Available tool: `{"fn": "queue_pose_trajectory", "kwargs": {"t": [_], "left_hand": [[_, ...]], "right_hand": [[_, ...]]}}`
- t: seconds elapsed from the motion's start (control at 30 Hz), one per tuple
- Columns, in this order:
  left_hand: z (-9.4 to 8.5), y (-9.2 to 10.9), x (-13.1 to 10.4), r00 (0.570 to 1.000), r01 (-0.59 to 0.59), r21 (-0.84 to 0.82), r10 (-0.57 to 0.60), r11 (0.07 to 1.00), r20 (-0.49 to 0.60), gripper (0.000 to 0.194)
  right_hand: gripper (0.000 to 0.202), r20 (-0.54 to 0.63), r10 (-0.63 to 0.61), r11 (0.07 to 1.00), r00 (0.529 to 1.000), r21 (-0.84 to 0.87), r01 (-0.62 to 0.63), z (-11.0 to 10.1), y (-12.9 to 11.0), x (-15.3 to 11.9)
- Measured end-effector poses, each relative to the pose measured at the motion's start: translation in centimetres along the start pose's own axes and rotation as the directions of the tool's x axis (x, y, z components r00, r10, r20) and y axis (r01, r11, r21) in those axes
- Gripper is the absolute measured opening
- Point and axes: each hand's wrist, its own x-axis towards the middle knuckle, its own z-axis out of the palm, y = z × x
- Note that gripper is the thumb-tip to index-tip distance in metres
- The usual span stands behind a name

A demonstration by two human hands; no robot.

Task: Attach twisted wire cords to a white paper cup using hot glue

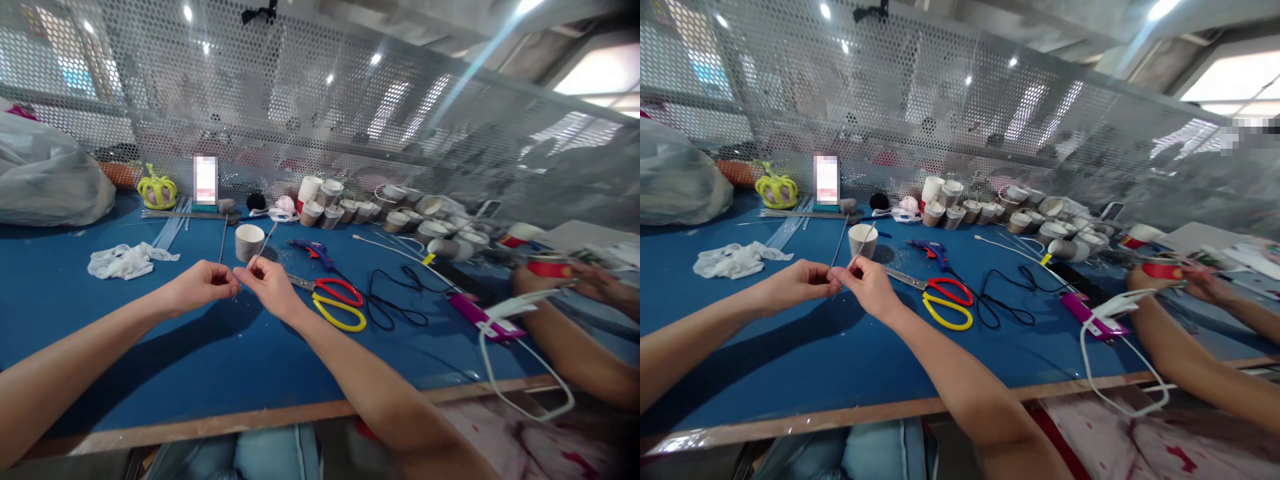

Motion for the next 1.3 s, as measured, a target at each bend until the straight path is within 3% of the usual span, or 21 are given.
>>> {"fn": "queue_pose_trajectory", "kwargs": {"t": [0.1,0.23,0.3,0.53,1.03,1.3], "left_hand": [[0.11,0.0,-0.07,1.0,0.013,-0.018,-0.012,1.0,0.018,0.019],[-0.01,0.23,-0.12,0.998,0.043,-0.032,-0.042,0.999,0.036,0.022],[-0.1,0.41,-0.15,0.997,0.06,-0.048,-0.058,0.997,0.042,0.022],[-0.04,0.47,-0.24,0.995,0.056,-0.085,-0.049,0.995,0.083,0.021],[0.24,0.52,-0.17,0.991,-0.108,0.047,0.104,0.993,0.088,0.016],[0.39,0.45,-0.15,0.994,-0.094,0.016,0.092,0.995,0.061,0.016]], "right_hand": [[0.033,0.037,0.041,0.999,0.998,0.008,-0.041,-0.02,-0.11,-0.05],[0.03,0.201,0.051,0.977,0.978,0.193,-0.09,-0.19,0.07,0.08],[0.03,0.227,0.044,0.963,0.973,0.251,-0.102,-0.25,0.3,0.2],[0.03,0.208,0.064,0.958,0.976,0.26,-0.118,-0.19,0.66,0.32],[0.03,0.193,0.08,0.937,0.978,0.321,-0.14,-0.3,0.06,0.19],[0.03,0.186,0.086,0.934,0.979,0.328,-0.145,-0.3,0.18,0.28]]}}
